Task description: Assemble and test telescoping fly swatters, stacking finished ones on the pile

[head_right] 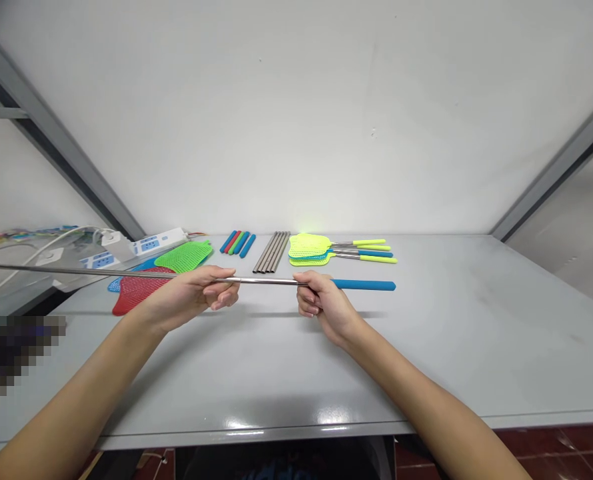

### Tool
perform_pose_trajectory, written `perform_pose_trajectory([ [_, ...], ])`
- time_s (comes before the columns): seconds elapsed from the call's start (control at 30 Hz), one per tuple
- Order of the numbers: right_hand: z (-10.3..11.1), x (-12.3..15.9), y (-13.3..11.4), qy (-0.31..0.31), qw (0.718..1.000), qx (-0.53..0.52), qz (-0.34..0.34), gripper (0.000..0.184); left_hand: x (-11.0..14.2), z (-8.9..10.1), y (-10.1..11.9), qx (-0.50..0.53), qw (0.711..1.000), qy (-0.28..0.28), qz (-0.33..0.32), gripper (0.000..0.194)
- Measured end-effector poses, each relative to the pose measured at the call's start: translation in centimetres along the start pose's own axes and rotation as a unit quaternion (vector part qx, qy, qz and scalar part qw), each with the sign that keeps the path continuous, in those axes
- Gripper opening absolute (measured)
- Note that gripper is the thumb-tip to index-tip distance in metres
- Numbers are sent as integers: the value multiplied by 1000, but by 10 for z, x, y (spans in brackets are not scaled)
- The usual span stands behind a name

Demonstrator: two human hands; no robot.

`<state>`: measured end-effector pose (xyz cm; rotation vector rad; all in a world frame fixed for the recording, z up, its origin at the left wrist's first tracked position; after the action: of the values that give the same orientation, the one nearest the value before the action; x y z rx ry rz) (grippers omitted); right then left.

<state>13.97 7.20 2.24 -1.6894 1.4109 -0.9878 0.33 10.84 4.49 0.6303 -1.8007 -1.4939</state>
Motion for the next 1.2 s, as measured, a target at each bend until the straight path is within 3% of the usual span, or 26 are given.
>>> perform_pose_trajectory([
  [0.33, -1, 0, -2, -9, 1000, -8, 6, 37, 3, 4, 7, -45, 999, 3, -8, 40],
  [0.6, 4, 0, -9, -9, 999, 34, 24, 39, -1, 1, 3, -9, 1000, 8, -21, 39],
  [0.87, 2, -3, 1, -22, 999, 29, -10, 40, -1, -5, 3, -60, 997, 8, -37, 38],
  [1.07, 1, -1, -3, -32, 999, 4, -5, 41, -4, -8, 5, -94, 988, 82, -89, 36],
  [1.2, -3, 1, 2, -50, 998, -11, -21, 40, -3, -12, 8, -134, 979, 91, -126, 37],
])
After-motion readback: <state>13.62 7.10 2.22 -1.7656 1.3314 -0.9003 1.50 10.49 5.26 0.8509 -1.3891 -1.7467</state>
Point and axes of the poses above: each hand's wrist, its own x-axis away from the middle knuckle, its own z-axis out of the back of the hand, y = z × x, the point moved 8 cm from there along -x, towards the middle knuckle, and after that the axes turned 4 degrees about y, right-handed, at the moved point
